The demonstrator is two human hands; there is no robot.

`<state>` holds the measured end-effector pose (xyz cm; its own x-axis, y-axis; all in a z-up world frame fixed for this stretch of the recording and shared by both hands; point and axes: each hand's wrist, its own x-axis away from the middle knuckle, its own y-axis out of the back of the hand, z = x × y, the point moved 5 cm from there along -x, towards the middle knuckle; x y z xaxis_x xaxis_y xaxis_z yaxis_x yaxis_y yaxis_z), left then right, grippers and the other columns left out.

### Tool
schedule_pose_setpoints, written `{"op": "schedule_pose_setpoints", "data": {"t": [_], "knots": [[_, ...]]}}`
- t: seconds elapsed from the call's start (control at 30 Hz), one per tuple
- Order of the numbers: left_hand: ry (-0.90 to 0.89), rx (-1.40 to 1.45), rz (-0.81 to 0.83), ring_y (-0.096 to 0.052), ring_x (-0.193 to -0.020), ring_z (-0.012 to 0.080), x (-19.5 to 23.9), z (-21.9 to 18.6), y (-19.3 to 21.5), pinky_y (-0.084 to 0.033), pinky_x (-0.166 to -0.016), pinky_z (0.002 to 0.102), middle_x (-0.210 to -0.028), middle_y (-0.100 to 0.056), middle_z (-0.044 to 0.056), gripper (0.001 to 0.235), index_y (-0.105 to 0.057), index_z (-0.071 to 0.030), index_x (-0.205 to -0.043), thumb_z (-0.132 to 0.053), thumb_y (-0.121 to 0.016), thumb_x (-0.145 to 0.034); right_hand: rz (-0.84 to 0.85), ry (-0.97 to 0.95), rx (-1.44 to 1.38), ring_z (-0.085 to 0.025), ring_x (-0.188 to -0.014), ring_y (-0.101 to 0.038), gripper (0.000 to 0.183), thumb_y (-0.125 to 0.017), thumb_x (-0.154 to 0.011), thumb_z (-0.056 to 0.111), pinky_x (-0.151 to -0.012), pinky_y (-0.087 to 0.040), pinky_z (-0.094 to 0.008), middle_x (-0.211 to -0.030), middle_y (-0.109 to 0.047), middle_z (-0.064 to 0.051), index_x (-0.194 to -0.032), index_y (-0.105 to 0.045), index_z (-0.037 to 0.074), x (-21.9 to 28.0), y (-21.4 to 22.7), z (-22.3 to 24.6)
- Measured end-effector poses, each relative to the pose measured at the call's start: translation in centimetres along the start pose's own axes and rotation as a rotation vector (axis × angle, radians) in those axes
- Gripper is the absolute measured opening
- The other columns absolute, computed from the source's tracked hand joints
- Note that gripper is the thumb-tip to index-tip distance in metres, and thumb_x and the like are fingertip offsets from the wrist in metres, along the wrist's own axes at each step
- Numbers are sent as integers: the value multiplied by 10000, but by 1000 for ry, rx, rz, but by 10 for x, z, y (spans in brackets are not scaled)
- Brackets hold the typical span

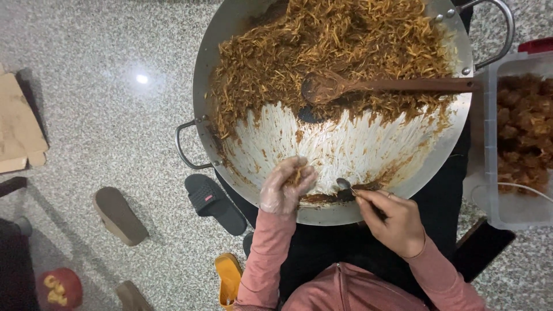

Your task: Shaping a shredded food mixture into small balls using a spoon and hands while sitting on the floor.

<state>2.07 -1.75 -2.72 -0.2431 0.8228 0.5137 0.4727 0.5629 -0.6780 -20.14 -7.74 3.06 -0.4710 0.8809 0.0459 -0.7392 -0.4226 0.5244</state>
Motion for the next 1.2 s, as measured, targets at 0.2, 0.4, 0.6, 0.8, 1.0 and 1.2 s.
{"op": "schedule_pose_setpoints", "data": {"t": [0.2,0.4,0.6,0.8,1.0,1.2], "knots": [[-726,-786,273,-630,-919,222,-15,4,22,-670,-905,482,-1164,-596,169,331,-506,-14,-1015,184,-676,-812,-24,-2,-130,-70,-432,-498,248,-733,-806,-14,-388,-362,-206,-735,-747,-46,-1052,-755,-25,-2,8,1],[-101,177,268,-679,-1134,383,-13,12,-5,-606,-998,444,-1174,-688,294,413,-536,69,-1329,173,-537,-929,-31,-53,-158,-75,-421,-460,255,-739,-809,5,-383,-334,-217,-689,-723,-32,-1062,-761,-16,-3,9,-3],[-215,26,382,-443,-574,118,-12,2,-29,-396,-539,224,-1249,-696,245,355,-668,24,-1261,41,-399,-1032,-59,-10,-122,-76,-403,-416,248,-750,-809,2,-375,-312,-228,-619,-693,-23,-1056,-761,-13,-5,14,-2],[-114,-12,175,-507,-545,145,-15,12,-11,-643,-745,501,-699,-571,36,308,-735,-80,-1165,-334,-613,-1039,-58,-32,-154,-80,-430,-464,232,-741,-811,-6,-396,-349,-224,-715,-738,-47,-1041,-754,-36,-6,13,-1],[-149,174,-78,-393,-283,101,-12,5,-15,-434,-241,278,-441,-383,-22,509,-478,-145,-580,-280,-513,-1070,-47,-70,-177,-88,-447,-467,236,-733,-811,-12,-410,-360,-226,-719,-727,-44,-1046,-752,-36,-5,11,-4],[49,-159,296,-677,-1052,288,-6,5,-27,-565,-993,443,-1160,-680,208,439,-608,65,-1301,-296,-441,-1115,-46,-75,-157,-78,-413,-457,260,-753,-795,-2,-377,-350,-212,-704,-744,-68,-1052,-759,-40,-4,9,-10]]}}
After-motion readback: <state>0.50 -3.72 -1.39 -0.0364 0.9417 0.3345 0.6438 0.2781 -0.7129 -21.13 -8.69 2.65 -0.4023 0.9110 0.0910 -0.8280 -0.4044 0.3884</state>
